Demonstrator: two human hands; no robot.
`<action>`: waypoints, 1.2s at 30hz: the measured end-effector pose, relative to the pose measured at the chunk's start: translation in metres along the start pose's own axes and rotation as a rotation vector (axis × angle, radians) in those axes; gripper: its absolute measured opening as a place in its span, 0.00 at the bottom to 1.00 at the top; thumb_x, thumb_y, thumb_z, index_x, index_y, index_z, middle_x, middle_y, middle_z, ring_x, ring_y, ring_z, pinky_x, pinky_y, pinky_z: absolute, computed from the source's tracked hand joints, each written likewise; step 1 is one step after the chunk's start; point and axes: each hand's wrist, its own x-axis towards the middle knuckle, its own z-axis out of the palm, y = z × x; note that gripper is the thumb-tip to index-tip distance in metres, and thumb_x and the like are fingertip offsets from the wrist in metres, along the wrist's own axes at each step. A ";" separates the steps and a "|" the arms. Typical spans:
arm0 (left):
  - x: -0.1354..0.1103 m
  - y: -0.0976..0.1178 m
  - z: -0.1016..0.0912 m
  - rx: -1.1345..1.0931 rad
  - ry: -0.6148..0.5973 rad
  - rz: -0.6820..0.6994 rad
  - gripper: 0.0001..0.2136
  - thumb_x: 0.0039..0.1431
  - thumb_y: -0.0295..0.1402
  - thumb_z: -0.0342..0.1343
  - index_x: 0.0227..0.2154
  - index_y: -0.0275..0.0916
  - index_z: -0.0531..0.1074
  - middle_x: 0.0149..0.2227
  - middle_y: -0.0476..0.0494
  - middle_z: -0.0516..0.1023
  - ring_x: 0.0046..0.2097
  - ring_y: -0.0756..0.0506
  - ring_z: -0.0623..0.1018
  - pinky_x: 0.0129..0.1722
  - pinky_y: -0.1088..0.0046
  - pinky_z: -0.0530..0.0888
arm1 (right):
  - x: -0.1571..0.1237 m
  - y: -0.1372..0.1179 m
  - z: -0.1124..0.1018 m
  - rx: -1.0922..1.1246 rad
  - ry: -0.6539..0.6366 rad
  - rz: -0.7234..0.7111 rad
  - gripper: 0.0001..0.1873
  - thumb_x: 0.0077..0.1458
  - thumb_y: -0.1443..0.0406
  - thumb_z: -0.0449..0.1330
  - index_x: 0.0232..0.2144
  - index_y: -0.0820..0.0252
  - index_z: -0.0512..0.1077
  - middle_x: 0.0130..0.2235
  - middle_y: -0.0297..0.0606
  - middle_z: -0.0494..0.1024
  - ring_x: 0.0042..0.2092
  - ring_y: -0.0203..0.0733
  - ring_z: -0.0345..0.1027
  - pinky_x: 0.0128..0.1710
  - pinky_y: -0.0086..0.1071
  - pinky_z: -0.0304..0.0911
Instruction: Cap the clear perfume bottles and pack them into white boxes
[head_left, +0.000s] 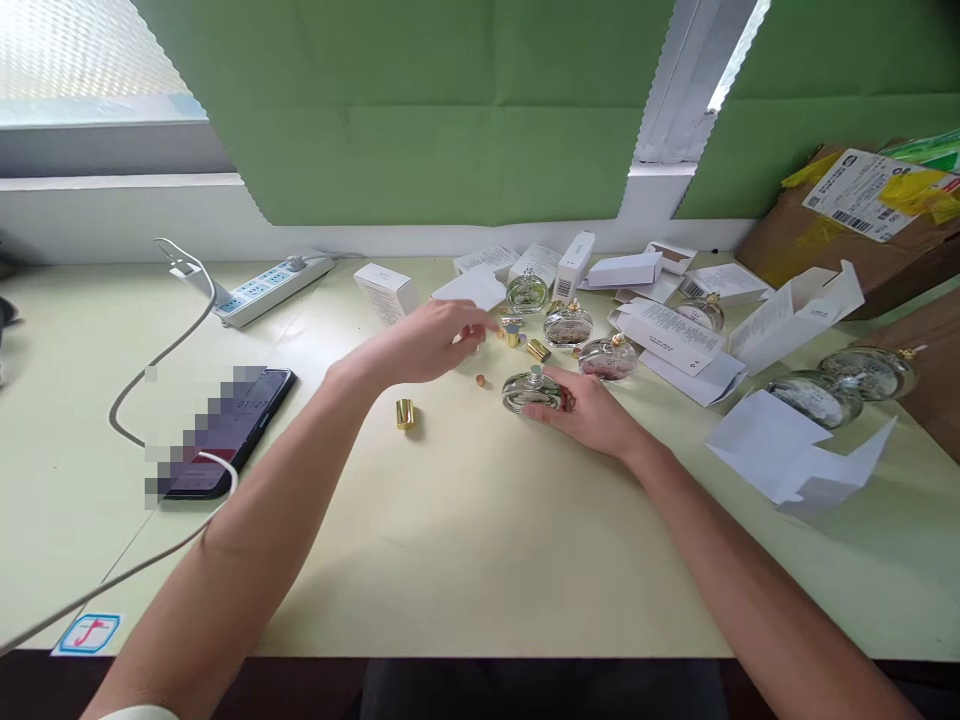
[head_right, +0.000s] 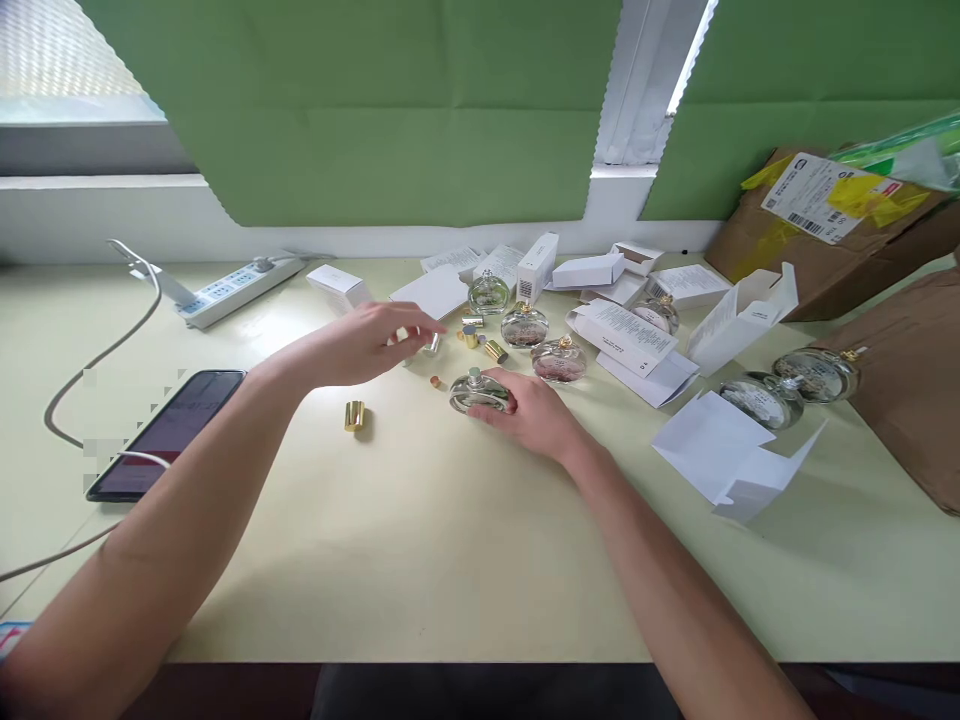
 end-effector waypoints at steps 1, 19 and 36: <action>0.000 -0.007 0.003 0.066 -0.065 -0.043 0.17 0.68 0.37 0.44 0.53 0.43 0.73 0.48 0.42 0.77 0.47 0.42 0.75 0.45 0.66 0.71 | 0.000 0.000 0.000 0.014 -0.009 -0.004 0.26 0.55 0.46 0.62 0.47 0.56 0.73 0.24 0.28 0.65 0.26 0.35 0.59 0.26 0.30 0.52; 0.020 -0.035 0.056 0.404 0.066 -0.040 0.14 0.66 0.29 0.47 0.49 0.40 0.73 0.55 0.38 0.72 0.50 0.40 0.74 0.46 0.63 0.68 | 0.001 0.002 0.002 0.009 -0.001 -0.003 0.23 0.54 0.47 0.63 0.43 0.56 0.73 0.24 0.28 0.63 0.25 0.35 0.58 0.26 0.30 0.51; 0.021 -0.030 0.054 0.293 0.098 -0.046 0.12 0.68 0.33 0.47 0.50 0.38 0.70 0.43 0.39 0.80 0.48 0.38 0.73 0.45 0.62 0.66 | 0.001 0.003 0.002 -0.001 -0.005 0.007 0.24 0.54 0.45 0.62 0.43 0.56 0.73 0.24 0.28 0.63 0.26 0.35 0.58 0.28 0.31 0.53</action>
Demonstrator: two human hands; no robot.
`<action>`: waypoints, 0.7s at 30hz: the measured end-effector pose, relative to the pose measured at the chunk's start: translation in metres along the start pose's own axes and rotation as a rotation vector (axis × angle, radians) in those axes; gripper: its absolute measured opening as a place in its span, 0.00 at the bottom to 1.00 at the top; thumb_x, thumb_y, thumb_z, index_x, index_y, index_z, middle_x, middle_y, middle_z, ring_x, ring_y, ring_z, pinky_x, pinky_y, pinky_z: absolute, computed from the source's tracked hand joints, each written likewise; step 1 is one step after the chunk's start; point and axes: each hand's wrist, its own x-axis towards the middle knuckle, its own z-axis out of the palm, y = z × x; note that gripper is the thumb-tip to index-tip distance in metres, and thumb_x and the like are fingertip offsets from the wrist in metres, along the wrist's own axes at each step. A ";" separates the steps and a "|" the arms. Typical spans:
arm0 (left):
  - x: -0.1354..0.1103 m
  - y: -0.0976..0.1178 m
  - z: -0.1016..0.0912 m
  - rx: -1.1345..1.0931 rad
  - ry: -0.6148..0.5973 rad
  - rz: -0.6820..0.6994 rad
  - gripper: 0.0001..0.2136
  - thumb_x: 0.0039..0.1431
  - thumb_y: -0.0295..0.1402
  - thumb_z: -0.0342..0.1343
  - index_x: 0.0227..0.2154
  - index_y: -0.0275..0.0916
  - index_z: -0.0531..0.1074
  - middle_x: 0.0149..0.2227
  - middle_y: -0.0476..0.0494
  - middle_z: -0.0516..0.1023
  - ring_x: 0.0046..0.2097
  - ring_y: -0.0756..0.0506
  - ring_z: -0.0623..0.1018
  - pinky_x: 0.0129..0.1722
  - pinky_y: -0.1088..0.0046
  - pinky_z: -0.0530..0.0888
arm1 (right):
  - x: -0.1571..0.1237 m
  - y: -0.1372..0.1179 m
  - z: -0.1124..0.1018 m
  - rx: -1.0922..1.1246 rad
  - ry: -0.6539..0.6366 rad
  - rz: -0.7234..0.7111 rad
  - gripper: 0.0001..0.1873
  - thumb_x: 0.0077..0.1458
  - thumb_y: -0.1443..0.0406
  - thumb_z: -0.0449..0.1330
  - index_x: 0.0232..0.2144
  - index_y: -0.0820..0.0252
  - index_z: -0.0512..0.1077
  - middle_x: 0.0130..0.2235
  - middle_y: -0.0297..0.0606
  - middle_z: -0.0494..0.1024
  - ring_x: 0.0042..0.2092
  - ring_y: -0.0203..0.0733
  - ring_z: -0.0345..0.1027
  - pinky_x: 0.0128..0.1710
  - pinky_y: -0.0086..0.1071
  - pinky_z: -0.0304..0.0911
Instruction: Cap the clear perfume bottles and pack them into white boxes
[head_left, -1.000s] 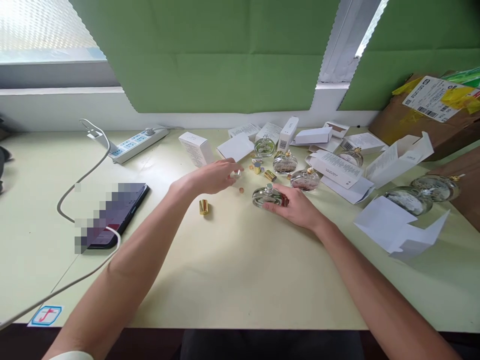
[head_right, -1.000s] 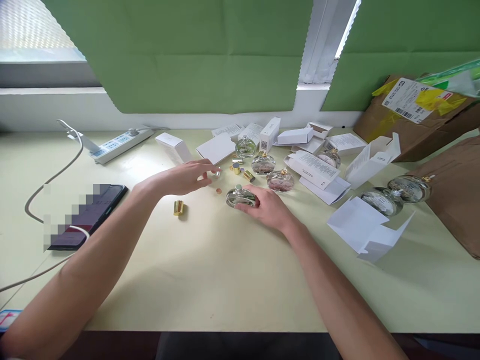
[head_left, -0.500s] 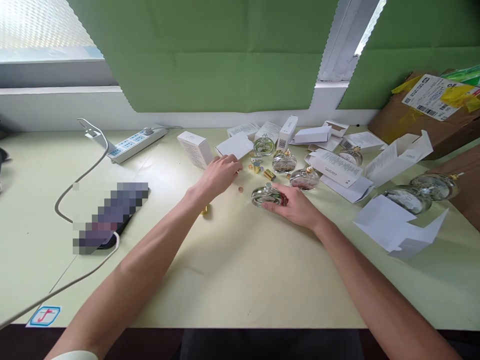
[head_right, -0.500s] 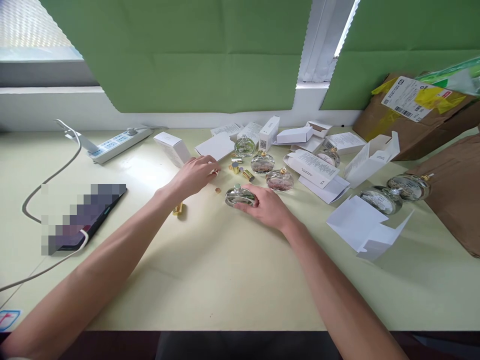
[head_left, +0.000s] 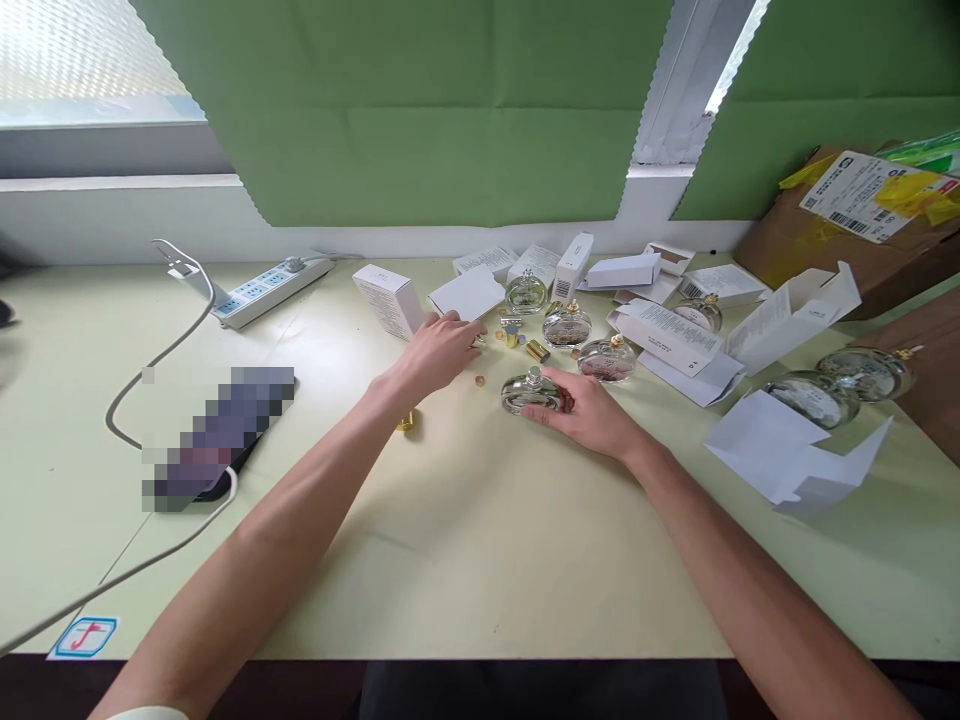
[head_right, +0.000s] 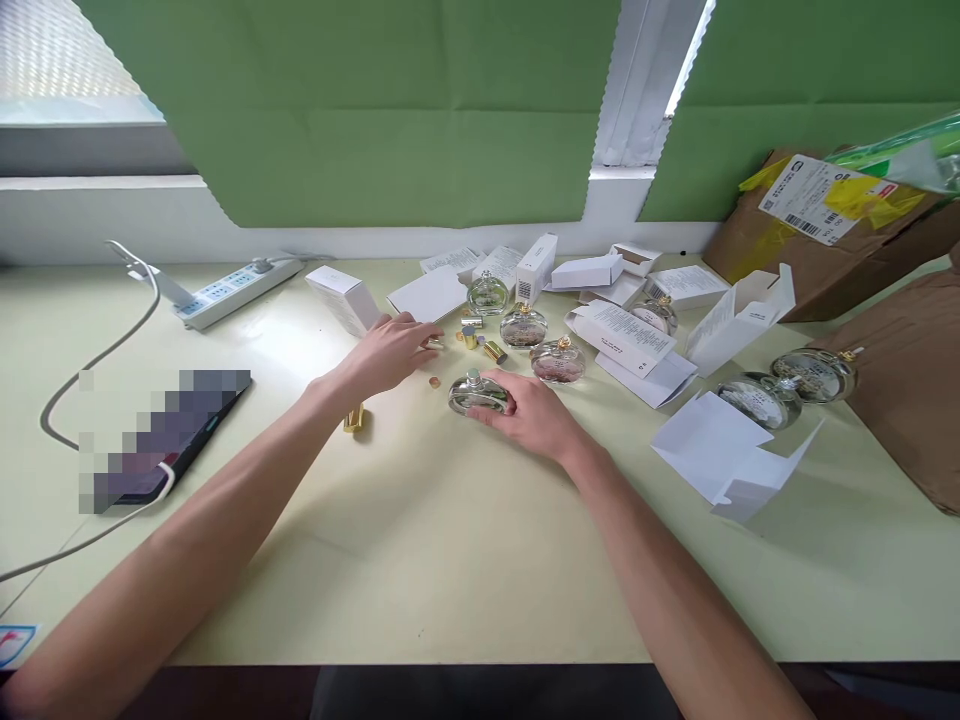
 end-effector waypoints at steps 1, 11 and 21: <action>0.000 0.003 -0.005 -0.044 0.007 -0.012 0.13 0.69 0.36 0.48 0.51 0.38 0.68 0.42 0.39 0.79 0.47 0.39 0.73 0.45 0.63 0.66 | 0.000 0.000 0.000 0.002 0.000 0.003 0.25 0.54 0.45 0.62 0.43 0.56 0.73 0.25 0.28 0.64 0.26 0.35 0.59 0.28 0.31 0.53; -0.016 0.044 -0.059 -0.439 0.015 0.191 0.18 0.71 0.44 0.43 0.51 0.43 0.73 0.39 0.45 0.77 0.36 0.48 0.75 0.35 0.72 0.69 | 0.001 0.000 -0.001 -0.037 -0.008 0.037 0.33 0.54 0.44 0.61 0.54 0.57 0.70 0.25 0.28 0.66 0.27 0.37 0.60 0.28 0.30 0.54; -0.019 0.059 -0.057 -0.384 0.027 0.317 0.16 0.72 0.40 0.43 0.53 0.43 0.72 0.46 0.40 0.77 0.42 0.44 0.77 0.37 0.70 0.70 | 0.001 -0.005 -0.003 -0.033 -0.032 0.016 0.30 0.56 0.47 0.60 0.57 0.54 0.70 0.23 0.27 0.62 0.25 0.35 0.57 0.25 0.29 0.50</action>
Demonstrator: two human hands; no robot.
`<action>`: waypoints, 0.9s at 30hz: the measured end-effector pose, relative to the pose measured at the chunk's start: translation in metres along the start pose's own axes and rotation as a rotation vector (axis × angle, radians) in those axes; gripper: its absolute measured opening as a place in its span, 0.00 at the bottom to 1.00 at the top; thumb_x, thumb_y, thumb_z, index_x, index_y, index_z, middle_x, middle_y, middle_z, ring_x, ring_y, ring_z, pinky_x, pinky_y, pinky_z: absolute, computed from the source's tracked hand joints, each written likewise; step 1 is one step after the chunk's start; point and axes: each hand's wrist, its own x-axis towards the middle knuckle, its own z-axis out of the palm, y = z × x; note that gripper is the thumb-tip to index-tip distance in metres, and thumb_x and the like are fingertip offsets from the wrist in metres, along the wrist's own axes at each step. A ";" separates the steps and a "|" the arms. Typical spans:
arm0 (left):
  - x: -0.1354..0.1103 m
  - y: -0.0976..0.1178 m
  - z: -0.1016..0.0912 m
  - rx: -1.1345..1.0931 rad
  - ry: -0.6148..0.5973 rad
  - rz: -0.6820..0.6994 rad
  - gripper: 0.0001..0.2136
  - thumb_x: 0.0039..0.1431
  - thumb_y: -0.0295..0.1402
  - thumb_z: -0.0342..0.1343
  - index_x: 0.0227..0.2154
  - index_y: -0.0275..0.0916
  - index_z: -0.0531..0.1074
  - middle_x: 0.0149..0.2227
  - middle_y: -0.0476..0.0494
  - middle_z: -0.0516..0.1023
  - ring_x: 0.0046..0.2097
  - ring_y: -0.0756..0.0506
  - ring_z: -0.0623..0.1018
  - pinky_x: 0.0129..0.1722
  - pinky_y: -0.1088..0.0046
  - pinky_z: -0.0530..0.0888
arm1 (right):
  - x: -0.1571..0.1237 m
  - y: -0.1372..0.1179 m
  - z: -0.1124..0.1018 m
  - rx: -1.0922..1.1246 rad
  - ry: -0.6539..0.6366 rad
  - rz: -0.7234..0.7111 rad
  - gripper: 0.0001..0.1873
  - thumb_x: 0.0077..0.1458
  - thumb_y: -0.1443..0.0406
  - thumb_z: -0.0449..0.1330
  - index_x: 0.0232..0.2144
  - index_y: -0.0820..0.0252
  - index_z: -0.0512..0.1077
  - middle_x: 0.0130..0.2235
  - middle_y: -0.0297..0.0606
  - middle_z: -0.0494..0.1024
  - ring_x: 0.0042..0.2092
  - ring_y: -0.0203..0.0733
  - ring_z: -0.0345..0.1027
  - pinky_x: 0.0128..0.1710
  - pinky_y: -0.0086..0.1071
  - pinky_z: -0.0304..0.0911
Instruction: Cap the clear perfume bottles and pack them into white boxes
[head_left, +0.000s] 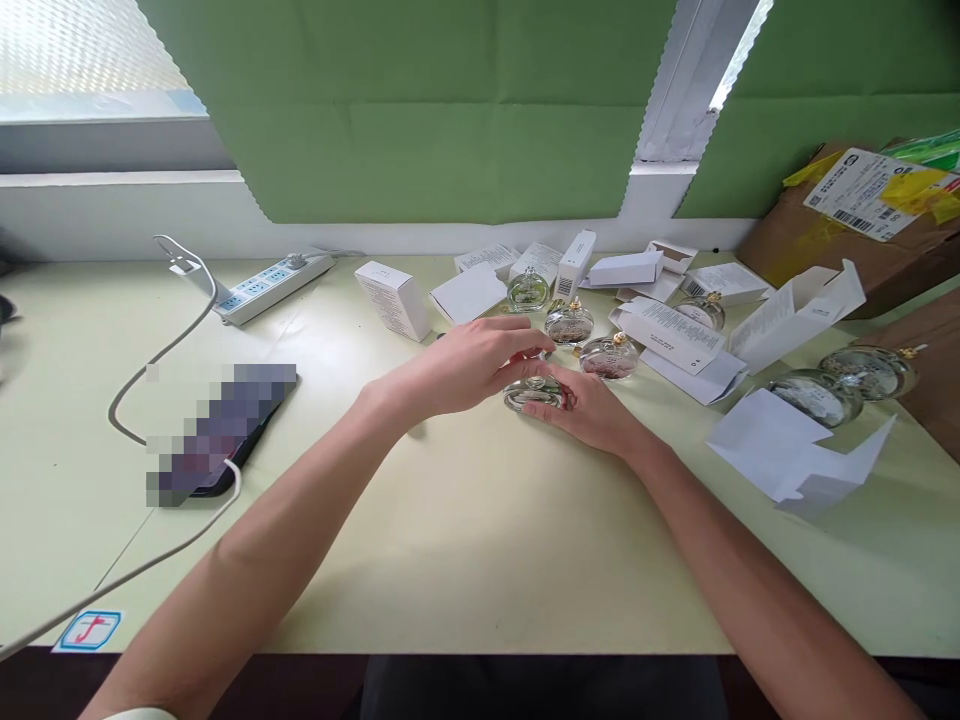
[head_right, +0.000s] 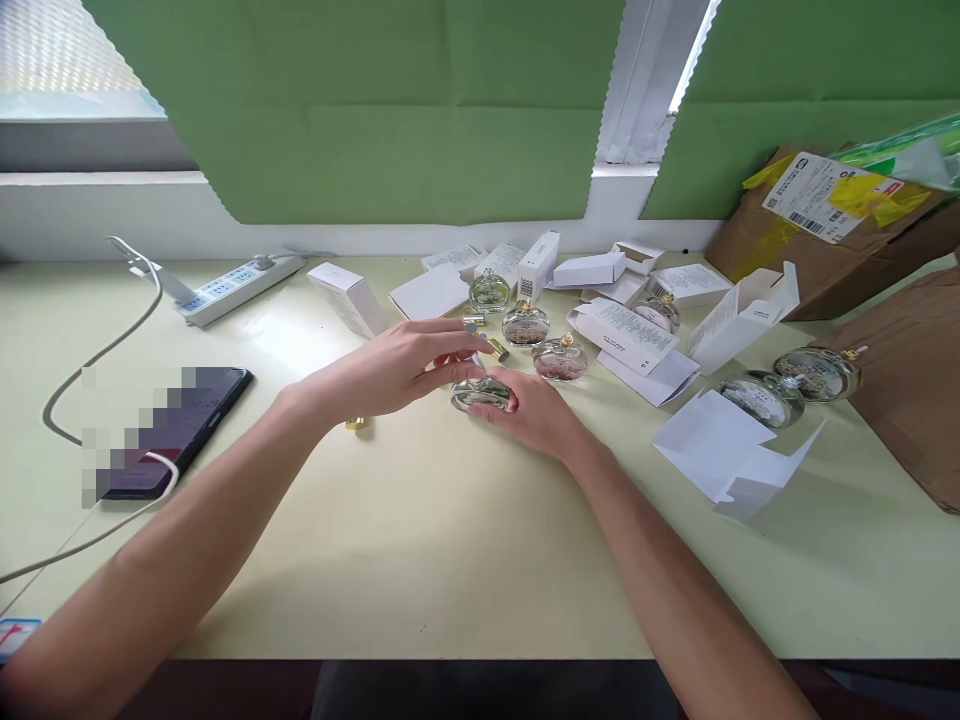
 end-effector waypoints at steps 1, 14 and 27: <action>0.000 -0.001 0.001 0.007 -0.010 0.000 0.16 0.72 0.40 0.44 0.53 0.43 0.72 0.45 0.40 0.77 0.41 0.44 0.77 0.36 0.70 0.69 | 0.000 0.000 0.000 -0.008 -0.002 0.003 0.31 0.56 0.47 0.60 0.58 0.54 0.70 0.23 0.27 0.62 0.25 0.35 0.57 0.25 0.29 0.50; -0.001 0.002 -0.002 -0.006 -0.024 -0.021 0.17 0.72 0.39 0.42 0.55 0.45 0.71 0.45 0.41 0.75 0.41 0.46 0.75 0.36 0.71 0.69 | 0.000 0.000 0.000 0.005 -0.008 0.008 0.31 0.56 0.47 0.61 0.58 0.53 0.69 0.22 0.27 0.63 0.25 0.36 0.58 0.25 0.30 0.50; -0.002 0.001 -0.012 -0.023 0.034 -0.027 0.12 0.70 0.40 0.48 0.45 0.40 0.72 0.46 0.41 0.74 0.41 0.47 0.74 0.37 0.72 0.70 | 0.000 0.002 0.002 -0.022 0.005 0.021 0.32 0.55 0.45 0.60 0.56 0.55 0.70 0.25 0.29 0.67 0.28 0.37 0.61 0.29 0.30 0.55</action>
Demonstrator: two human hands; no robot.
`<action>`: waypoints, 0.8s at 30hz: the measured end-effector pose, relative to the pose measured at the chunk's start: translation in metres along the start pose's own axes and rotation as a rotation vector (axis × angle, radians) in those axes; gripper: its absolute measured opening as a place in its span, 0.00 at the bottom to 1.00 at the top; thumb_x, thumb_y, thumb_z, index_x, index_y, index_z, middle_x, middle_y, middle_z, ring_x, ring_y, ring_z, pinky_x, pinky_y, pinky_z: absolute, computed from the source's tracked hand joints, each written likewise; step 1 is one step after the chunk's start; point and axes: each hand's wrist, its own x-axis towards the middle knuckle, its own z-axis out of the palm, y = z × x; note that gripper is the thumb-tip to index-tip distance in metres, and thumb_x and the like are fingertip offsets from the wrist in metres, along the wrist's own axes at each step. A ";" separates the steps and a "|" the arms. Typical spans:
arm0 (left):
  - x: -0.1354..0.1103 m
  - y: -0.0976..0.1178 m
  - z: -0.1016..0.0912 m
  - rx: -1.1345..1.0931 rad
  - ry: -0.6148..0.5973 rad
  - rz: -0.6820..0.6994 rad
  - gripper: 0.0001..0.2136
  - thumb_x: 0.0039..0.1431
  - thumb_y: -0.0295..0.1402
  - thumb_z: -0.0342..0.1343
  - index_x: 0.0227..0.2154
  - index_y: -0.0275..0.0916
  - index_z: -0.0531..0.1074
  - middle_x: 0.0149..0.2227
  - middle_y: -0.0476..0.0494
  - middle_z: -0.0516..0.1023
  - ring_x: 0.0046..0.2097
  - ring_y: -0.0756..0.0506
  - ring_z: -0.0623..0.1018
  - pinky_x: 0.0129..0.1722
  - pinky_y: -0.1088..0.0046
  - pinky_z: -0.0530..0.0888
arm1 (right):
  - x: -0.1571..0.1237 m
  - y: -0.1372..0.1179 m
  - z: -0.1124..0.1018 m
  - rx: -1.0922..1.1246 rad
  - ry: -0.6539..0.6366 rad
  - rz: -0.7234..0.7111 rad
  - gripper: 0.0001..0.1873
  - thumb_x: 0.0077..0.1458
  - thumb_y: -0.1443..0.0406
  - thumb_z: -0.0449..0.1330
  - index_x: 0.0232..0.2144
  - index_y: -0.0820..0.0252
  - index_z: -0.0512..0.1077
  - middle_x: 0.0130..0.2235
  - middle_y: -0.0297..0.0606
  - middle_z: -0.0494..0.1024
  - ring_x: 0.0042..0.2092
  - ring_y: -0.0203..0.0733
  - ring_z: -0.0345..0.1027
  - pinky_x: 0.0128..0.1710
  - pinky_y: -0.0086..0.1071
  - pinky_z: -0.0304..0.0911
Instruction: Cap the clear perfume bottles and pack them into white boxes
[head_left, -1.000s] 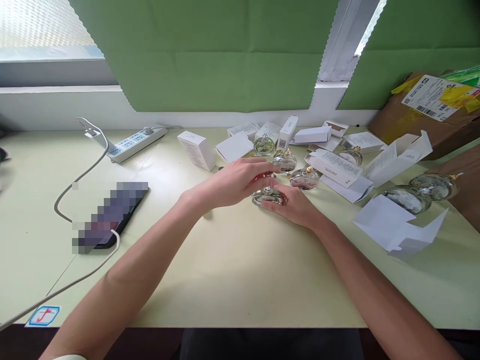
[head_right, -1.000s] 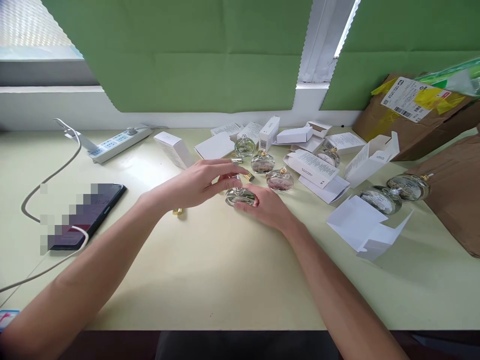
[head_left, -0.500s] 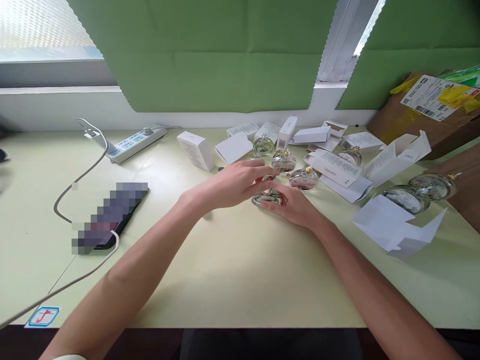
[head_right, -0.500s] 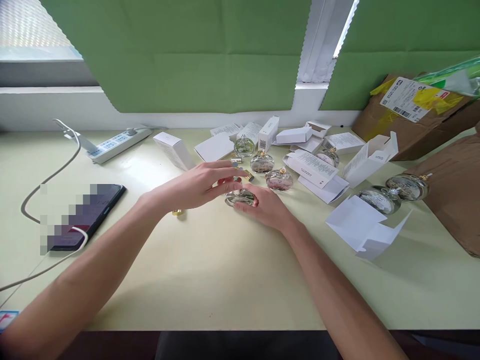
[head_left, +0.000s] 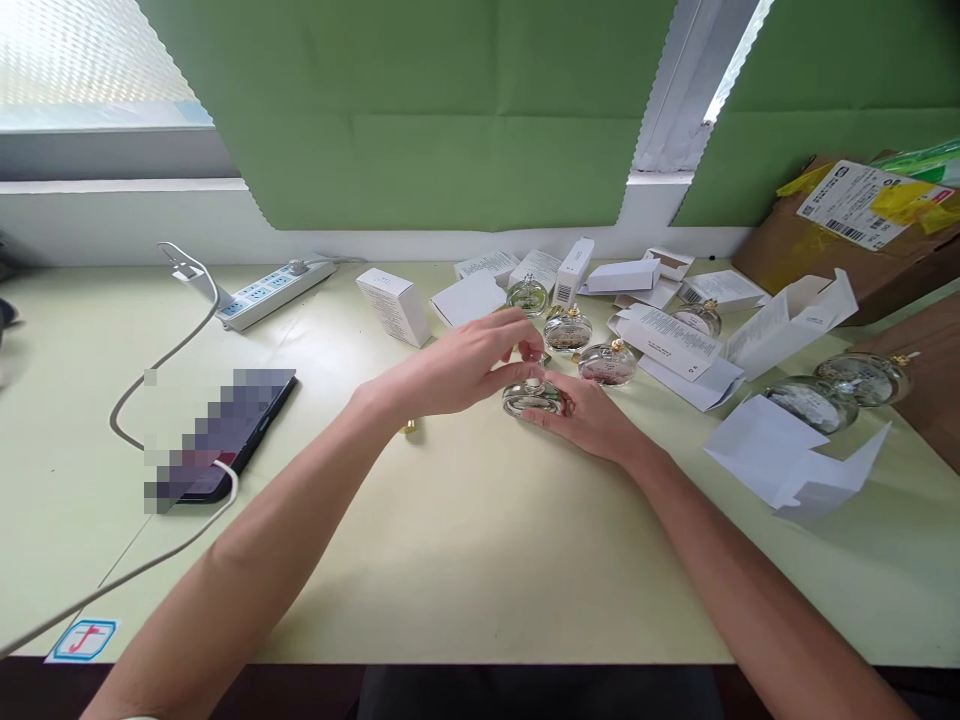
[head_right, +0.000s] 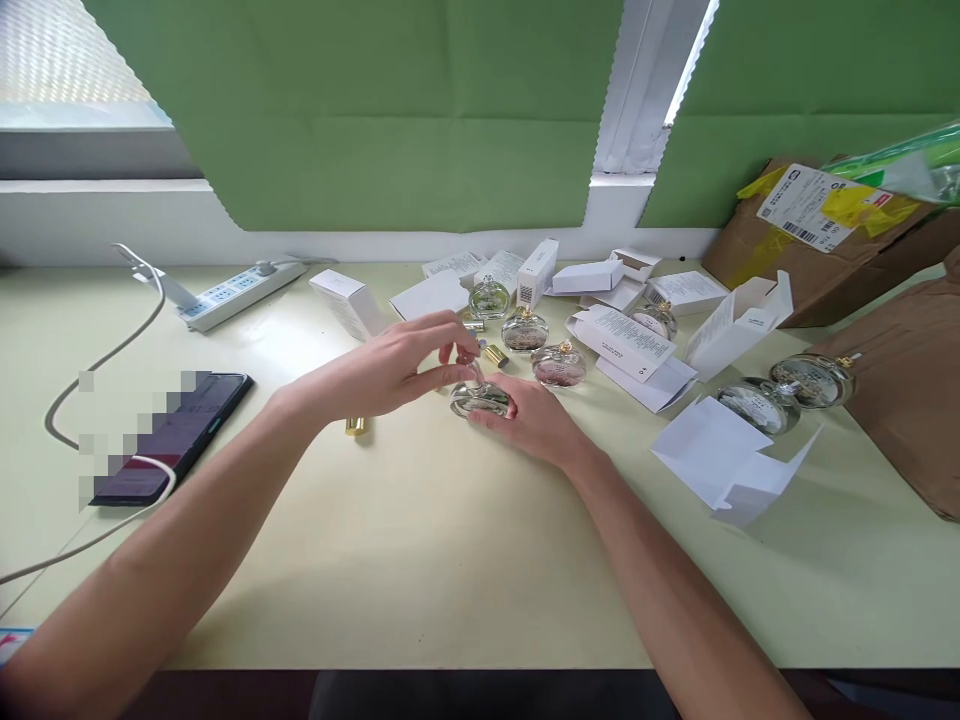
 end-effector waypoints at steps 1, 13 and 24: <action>0.000 -0.002 -0.005 0.004 0.045 -0.014 0.11 0.69 0.40 0.49 0.45 0.40 0.72 0.45 0.41 0.74 0.41 0.47 0.75 0.37 0.72 0.70 | 0.000 0.000 0.000 -0.003 0.007 0.012 0.34 0.55 0.44 0.61 0.57 0.56 0.70 0.26 0.29 0.67 0.28 0.37 0.61 0.29 0.31 0.56; -0.009 -0.094 0.013 0.236 -0.058 -0.427 0.14 0.64 0.43 0.52 0.44 0.42 0.74 0.34 0.43 0.78 0.38 0.43 0.76 0.33 0.69 0.68 | -0.002 -0.006 -0.001 0.083 0.030 -0.072 0.21 0.55 0.48 0.62 0.43 0.55 0.74 0.27 0.29 0.69 0.25 0.35 0.59 0.27 0.30 0.53; -0.002 -0.021 0.005 0.019 -0.125 0.061 0.15 0.70 0.38 0.47 0.54 0.46 0.72 0.46 0.42 0.76 0.46 0.45 0.75 0.43 0.69 0.71 | 0.001 0.000 0.000 0.019 0.002 -0.006 0.28 0.55 0.46 0.61 0.51 0.56 0.72 0.26 0.29 0.67 0.28 0.37 0.61 0.28 0.30 0.54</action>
